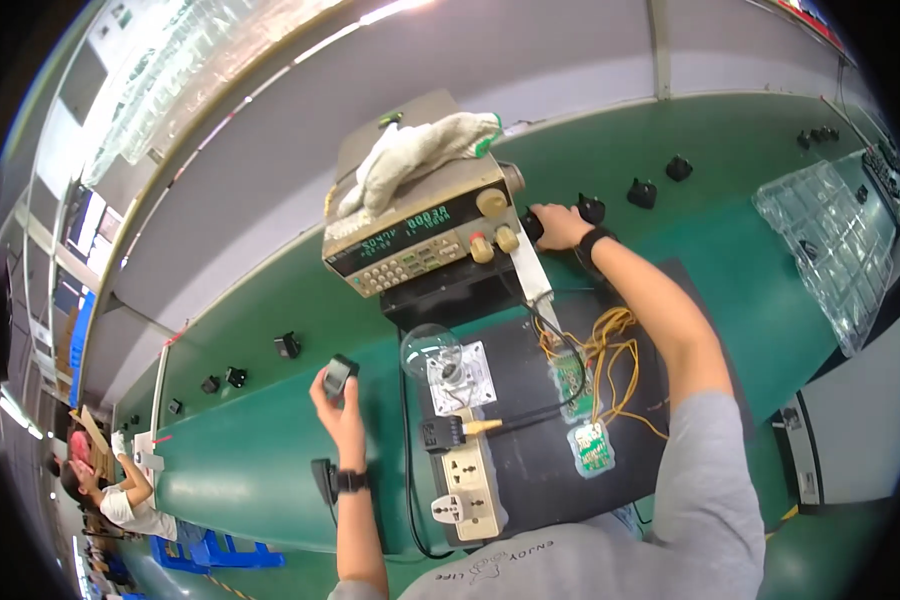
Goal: The person tests power adapters by plugging them into a power strip, touching a probe to the adapter, and monitoring a digital meter. After each test, the person removes the probe and the adapter before repeating the process with another unit.
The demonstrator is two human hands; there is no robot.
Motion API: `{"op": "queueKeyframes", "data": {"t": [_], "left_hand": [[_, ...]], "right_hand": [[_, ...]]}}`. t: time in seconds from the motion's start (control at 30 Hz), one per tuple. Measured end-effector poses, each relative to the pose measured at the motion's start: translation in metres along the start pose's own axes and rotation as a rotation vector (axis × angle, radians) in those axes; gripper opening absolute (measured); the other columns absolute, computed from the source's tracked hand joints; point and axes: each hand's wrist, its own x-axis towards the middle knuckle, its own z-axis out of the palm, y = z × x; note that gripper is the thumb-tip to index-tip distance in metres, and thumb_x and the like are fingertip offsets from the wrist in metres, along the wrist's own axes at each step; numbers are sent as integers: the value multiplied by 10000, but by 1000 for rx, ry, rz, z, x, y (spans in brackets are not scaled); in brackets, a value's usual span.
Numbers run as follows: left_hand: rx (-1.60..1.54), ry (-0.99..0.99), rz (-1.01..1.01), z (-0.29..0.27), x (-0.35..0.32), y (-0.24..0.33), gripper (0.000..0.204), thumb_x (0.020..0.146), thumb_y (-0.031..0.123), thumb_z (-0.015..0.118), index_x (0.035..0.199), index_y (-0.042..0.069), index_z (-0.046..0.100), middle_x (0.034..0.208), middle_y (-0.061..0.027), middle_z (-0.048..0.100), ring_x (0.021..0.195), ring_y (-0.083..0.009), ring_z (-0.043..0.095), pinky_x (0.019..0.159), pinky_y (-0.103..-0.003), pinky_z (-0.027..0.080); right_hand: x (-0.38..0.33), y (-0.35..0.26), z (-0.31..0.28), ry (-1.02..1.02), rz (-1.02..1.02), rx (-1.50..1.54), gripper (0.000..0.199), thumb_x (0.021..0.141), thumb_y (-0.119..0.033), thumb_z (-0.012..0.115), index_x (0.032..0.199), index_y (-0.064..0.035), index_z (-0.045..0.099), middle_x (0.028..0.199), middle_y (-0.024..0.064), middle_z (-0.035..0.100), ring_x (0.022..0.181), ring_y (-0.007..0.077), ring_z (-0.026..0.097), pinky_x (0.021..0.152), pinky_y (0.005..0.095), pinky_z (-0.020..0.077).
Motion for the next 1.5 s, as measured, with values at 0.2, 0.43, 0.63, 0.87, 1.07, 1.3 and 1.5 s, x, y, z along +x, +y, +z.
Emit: {"op": "queueKeyframes", "data": {"t": [0.2, 0.43, 0.63, 0.87, 1.07, 1.3, 1.5], "left_hand": [[117, 99, 33, 38, 62, -67, 445, 816, 277, 686, 1168, 44, 546, 1056, -131, 554, 1010, -269, 526, 865, -372, 415], [306, 114, -154, 42, 81, -72, 715, 803, 317, 688, 1364, 38, 342, 1169, -165, 544, 1100, -323, 479, 963, -422, 344], [113, 366, -33, 34, 69, -74, 783, 800, 286, 693, 1363, -45, 260, 1347, -243, 311, 1249, -364, 304, 1040, -443, 269], [88, 309, -106, 27, 13, -39, 593, 788, 143, 659, 1265, -32, 352, 1264, -220, 341, 1167, -365, 337, 1001, -446, 297], [138, 204, -116, 24, -5, -26, 525, 791, 128, 644, 1231, 0, 387, 1286, -230, 284, 1199, -386, 298, 1008, -454, 285], [47, 235, -116, 16, -1, -1, 433, 799, 131, 639, 1168, 13, 444, 1280, -214, 293, 1187, -372, 312, 996, -439, 303], [-404, -274, 130, -5, -3, 45, 274, 779, 155, 687, 987, 12, 581, 943, -96, 568, 912, -235, 555, 841, -321, 439]], "right_hand": [[2, 12, -3, 178, -4, 257, 542, 716, -231, 653, 1183, -15, 485, 1057, 255, 584, 991, 402, 569, 852, 441, 460], [-95, -35, -81, 389, -73, 542, 496, 716, -96, 662, 1140, 24, 436, 1019, 126, 590, 909, 202, 587, 769, 321, 479], [-191, -113, -109, 83, -253, 501, 479, 753, -11, 628, 1217, 31, 518, 1083, 75, 529, 983, 143, 524, 835, 254, 422], [-256, -180, -72, -275, -570, 668, 585, 644, -20, 746, 1175, -2, 499, 1099, 124, 573, 954, 217, 563, 647, 270, 481], [-260, -216, -59, -328, -877, 386, 455, 629, -36, 757, 1039, 51, 581, 1047, 165, 591, 810, 293, 580, 619, 334, 502], [-271, -248, -61, -220, -984, 121, 505, 620, -69, 754, 1076, 58, 578, 1065, 172, 579, 821, 256, 565, 623, 316, 486], [-266, -248, -52, -247, -891, 148, 457, 646, -148, 761, 1047, 16, 614, 1082, 109, 603, 772, 207, 540, 641, 299, 462]]}}
